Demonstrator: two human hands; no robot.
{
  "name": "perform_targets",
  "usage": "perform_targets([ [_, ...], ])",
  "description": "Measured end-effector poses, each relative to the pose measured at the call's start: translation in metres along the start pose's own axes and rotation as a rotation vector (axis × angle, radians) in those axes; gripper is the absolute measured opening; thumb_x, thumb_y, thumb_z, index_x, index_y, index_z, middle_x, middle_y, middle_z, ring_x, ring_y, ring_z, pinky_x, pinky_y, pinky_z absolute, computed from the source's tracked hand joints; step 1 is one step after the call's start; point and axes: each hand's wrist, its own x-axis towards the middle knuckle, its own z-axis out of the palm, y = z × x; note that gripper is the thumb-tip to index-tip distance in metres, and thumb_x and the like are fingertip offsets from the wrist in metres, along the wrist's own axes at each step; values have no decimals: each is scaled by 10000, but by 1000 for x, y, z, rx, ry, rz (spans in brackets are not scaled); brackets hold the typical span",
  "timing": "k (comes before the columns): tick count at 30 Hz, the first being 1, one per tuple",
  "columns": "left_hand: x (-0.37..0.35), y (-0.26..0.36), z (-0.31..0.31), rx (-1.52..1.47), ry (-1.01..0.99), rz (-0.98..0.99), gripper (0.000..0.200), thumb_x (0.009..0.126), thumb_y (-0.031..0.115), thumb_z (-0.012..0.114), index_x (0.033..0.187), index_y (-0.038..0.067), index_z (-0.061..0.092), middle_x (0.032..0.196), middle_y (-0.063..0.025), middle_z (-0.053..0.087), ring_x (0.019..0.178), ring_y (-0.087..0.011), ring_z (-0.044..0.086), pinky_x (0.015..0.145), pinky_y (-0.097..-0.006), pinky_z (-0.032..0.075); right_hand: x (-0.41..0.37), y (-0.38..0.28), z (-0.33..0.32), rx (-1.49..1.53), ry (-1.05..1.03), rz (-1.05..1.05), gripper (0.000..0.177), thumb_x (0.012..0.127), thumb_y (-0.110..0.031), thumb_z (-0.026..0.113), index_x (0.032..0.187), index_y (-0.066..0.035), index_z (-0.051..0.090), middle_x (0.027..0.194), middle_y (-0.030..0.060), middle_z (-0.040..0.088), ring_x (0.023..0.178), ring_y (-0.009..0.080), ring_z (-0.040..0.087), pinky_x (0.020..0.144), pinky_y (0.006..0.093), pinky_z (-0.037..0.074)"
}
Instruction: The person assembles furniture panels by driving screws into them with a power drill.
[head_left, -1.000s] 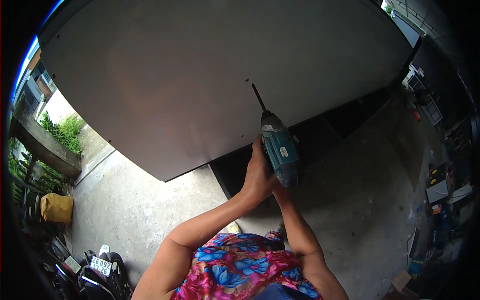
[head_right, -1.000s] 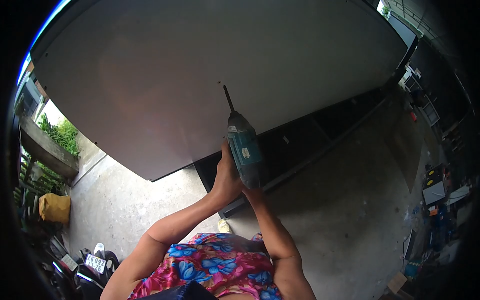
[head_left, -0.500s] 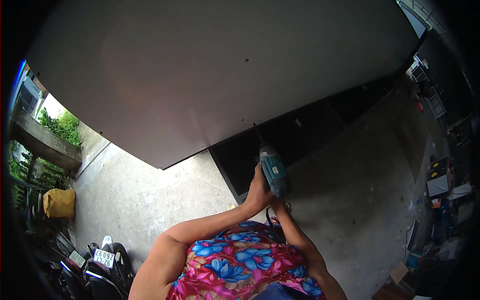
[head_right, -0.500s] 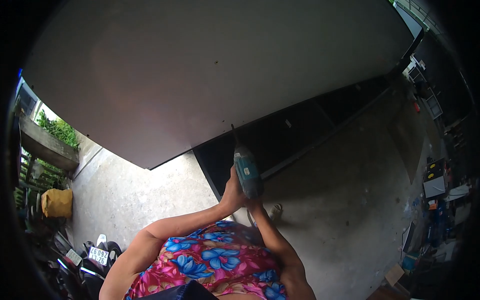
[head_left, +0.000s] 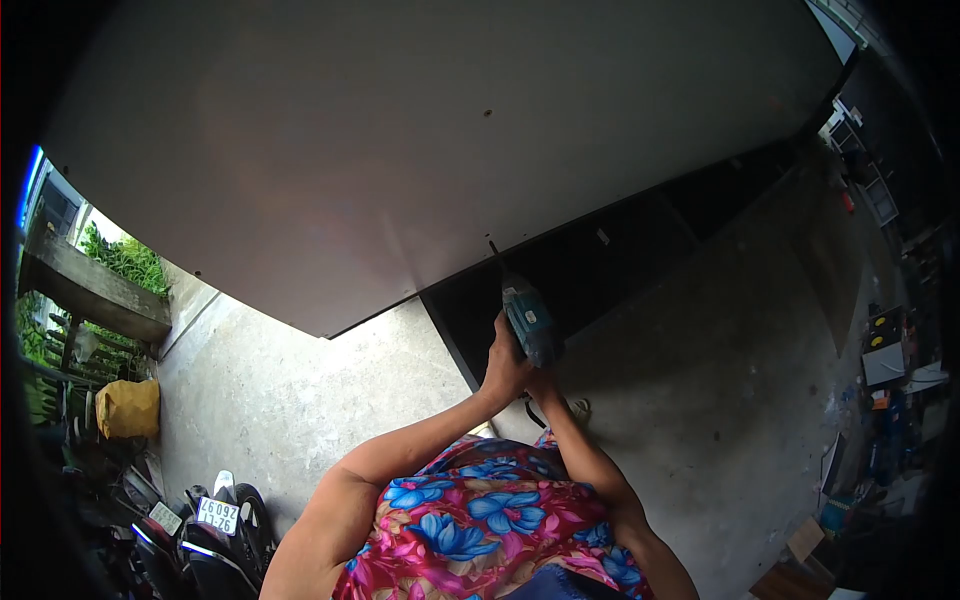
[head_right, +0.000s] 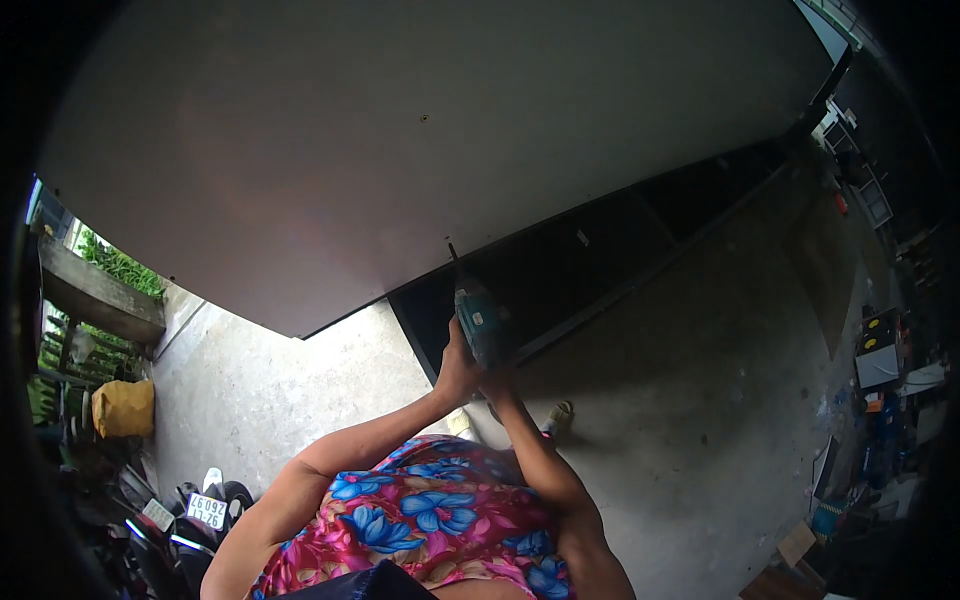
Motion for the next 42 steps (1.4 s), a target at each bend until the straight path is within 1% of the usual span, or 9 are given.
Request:
perform_targets([
  [11, -2, -6, -2, 37, -14, 11, 778, 765, 156, 674, 1337, -25, 178, 1098, -307, 558, 1039, -442, 566, 871, -455, 480, 4, -6, 3, 5, 20, 21, 456, 831, -198, 645, 1237, -55, 495, 1197, 122, 559, 1149, 231, 528, 959, 352, 416],
  [13, -5, -8, 0, 56, -10, 32, 780, 763, 159, 679, 1335, -26, 182, 1096, -310, 557, 1033, -446, 567, 867, -457, 482, -1, -9, -1, 1, 12, 32, 454, 830, -199, 646, 1234, -55, 498, 1192, 124, 561, 1146, 232, 530, 956, 352, 418],
  [19, -11, 3, 8, -12, -53, -32, 780, 758, 149, 680, 1330, -31, 182, 1093, -313, 555, 1038, -444, 563, 862, -459, 482, -16, -20, -18, -9, 12, 48, 449, 826, -201, 649, 1225, -53, 506, 1178, 128, 570, 1136, 237, 538, 948, 353, 424],
  [22, -9, -3, 18, -40, -79, -23, 783, 745, 126, 680, 1330, -23, 180, 1108, -310, 550, 1043, -445, 558, 885, -447, 472, -19, -24, -29, -24, 25, 55, 447, 823, -202, 650, 1220, -52, 510, 1170, 131, 574, 1131, 240, 542, 944, 353, 427],
  [26, 2, -4, 31, -26, -118, -68, 795, 740, 121, 678, 1335, -18, 170, 1123, -312, 542, 1049, -443, 556, 906, -434, 464, -10, -23, -40, -38, 49, 47, 443, 820, -204, 652, 1213, -50, 515, 1161, 134, 580, 1125, 243, 548, 938, 354, 431],
  [29, 14, -1, 39, -26, -97, -57, 784, 743, 126, 673, 1330, -15, 174, 1111, -312, 549, 1051, -438, 557, 894, -434, 470, 7, -17, -44, -47, 62, 38, 441, 818, -205, 653, 1209, -49, 519, 1153, 136, 584, 1120, 246, 552, 934, 354, 434],
  [35, 37, 6, 48, 0, -40, -94, 768, 765, 192, 671, 1319, -3, 176, 1069, -305, 573, 1023, -430, 578, 863, -433, 486, 37, -13, -52, -69, 79, 1, 436, 814, -207, 656, 1199, -47, 527, 1139, 141, 593, 1110, 251, 559, 926, 355, 440],
  [38, 44, 8, 52, 35, 5, -107, 759, 779, 232, 671, 1312, 3, 182, 1062, -307, 577, 1015, -429, 584, 857, -438, 489, 52, -17, -56, -102, 99, -77, 406, 784, -210, 673, 1130, -27, 567, 1059, 164, 625, 1038, 296, 598, 868, 366, 471],
  [42, 47, 7, 59, 57, 43, -90, 751, 782, 267, 676, 1301, 7, 200, 1057, -313, 578, 1022, -437, 579, 849, -445, 491, 58, -18, -61, -31, 71, -33, 392, 764, -194, 682, 1098, -17, 579, 1012, 174, 640, 1000, 316, 615, 832, 374, 484],
])
